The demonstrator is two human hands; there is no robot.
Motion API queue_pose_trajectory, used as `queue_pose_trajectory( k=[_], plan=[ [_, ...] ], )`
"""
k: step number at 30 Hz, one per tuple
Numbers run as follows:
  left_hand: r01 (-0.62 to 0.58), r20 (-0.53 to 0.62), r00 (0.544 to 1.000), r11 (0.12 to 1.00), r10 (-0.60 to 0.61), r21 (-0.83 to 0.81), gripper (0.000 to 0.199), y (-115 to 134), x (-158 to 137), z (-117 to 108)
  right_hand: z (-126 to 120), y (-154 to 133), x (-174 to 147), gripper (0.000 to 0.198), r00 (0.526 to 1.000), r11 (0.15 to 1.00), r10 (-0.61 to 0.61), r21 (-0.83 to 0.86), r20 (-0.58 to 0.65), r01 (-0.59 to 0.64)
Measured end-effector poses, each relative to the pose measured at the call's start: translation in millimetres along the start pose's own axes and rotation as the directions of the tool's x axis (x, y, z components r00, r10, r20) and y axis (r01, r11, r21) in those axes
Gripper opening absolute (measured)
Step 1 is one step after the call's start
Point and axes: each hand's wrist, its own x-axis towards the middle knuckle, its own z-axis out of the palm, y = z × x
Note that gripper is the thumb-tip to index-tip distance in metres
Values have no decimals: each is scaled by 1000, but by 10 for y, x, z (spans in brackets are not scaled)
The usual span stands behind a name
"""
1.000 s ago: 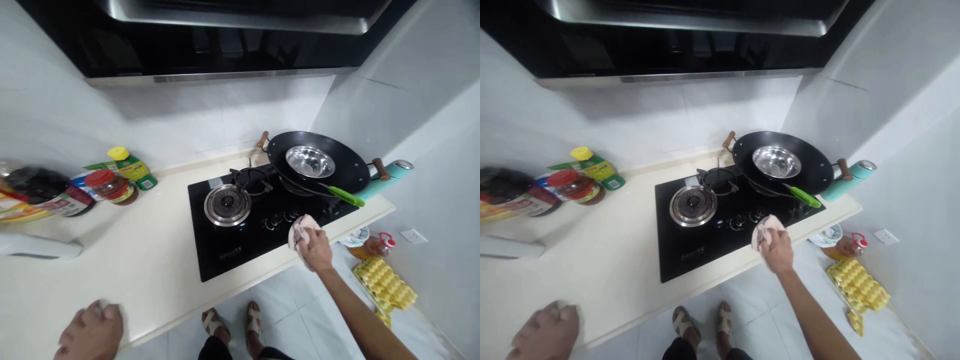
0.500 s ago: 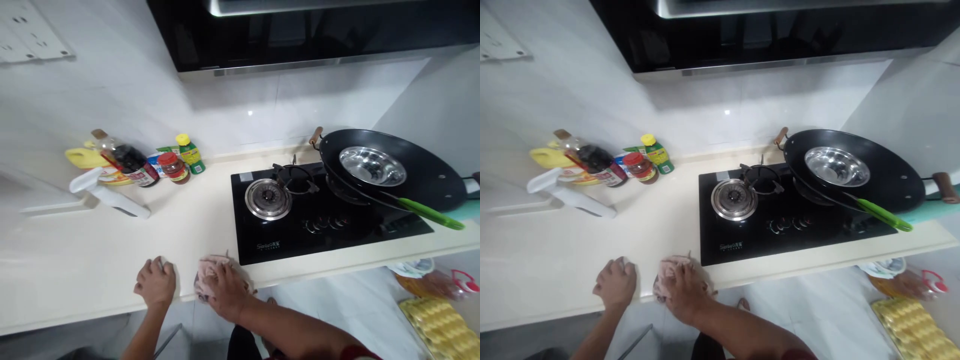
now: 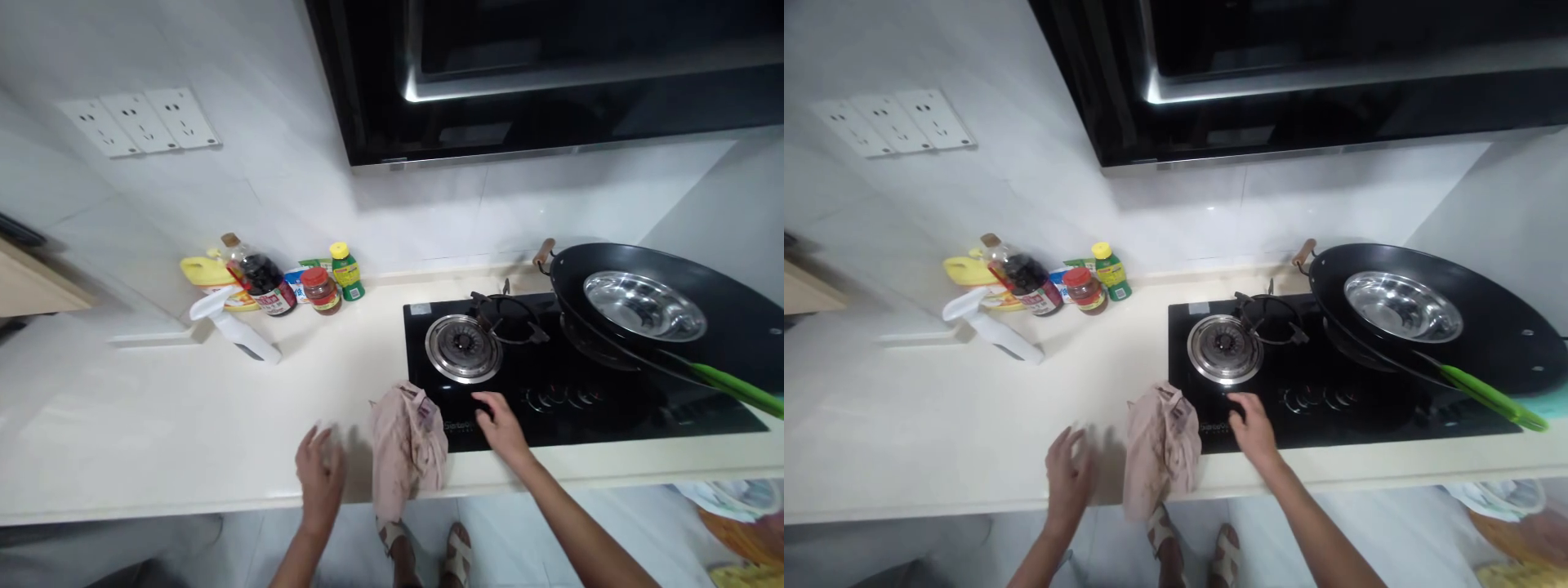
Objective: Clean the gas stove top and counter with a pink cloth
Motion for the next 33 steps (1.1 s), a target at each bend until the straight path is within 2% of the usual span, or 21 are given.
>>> queue_pose_trajectory(
  k=[2,4,7,9,11,12,13,15,16,17,18,23,25,30,33],
  plan=[
    [-80,74,994,996,83,-37,46,374,-181,147,-245,280,-66,33,996,981,-36,-193,-85,19],
    [-178,234,955,983,182,-41,58,770,-324,315,-357,442,-130,34,989,926,-93,-375,-114,44],
    [-186,364,914,982,176,-9,72,1273,-429,565,-337,532,-182,37,982,817,-170,-570,-89,90],
    [-181,414,896,983,160,11,76,1499,-450,690,-285,554,-198,39,979,762,-194,-639,-68,107],
    [-239,457,860,970,226,-30,76,1641,-456,759,-256,579,-209,40,977,735,-205,-669,-66,109],
    [-303,489,819,950,301,-77,76,1689,-459,772,-252,594,-214,40,976,729,-205,-676,-68,106],
    [-381,523,757,915,392,-134,74,1726,-460,772,-254,608,-218,41,977,726,-202,-681,-72,100],
    [-525,571,603,816,557,-242,67,1778,-461,750,-266,628,-226,41,978,722,-193,-687,-84,84],
    [-571,580,543,774,607,-275,64,1797,-459,734,-273,632,-230,41,978,719,-189,-691,-88,77],
    [-594,584,508,749,633,-295,62,1811,-453,720,-279,632,-235,41,978,716,-187,-695,-90,73],
    [-593,583,502,745,639,-306,60,1820,-444,708,-284,630,-239,41,978,711,-186,-699,-90,71],
    [-460,580,585,821,568,-340,60,1764,-307,693,-291,625,-266,42,981,695,-172,-716,-85,59],
    [-455,601,592,838,537,-301,64,1695,-225,695,-292,636,-275,43,981,689,-175,-722,-89,57],
    [-481,611,573,828,546,-289,65,1453,-132,676,-292,674,-281,43,976,668,-198,-741,-88,69],
    [-455,584,619,846,524,-277,61,1193,-113,618,-292,702,-276,42,976,671,-202,-738,-87,73]
  ],
)
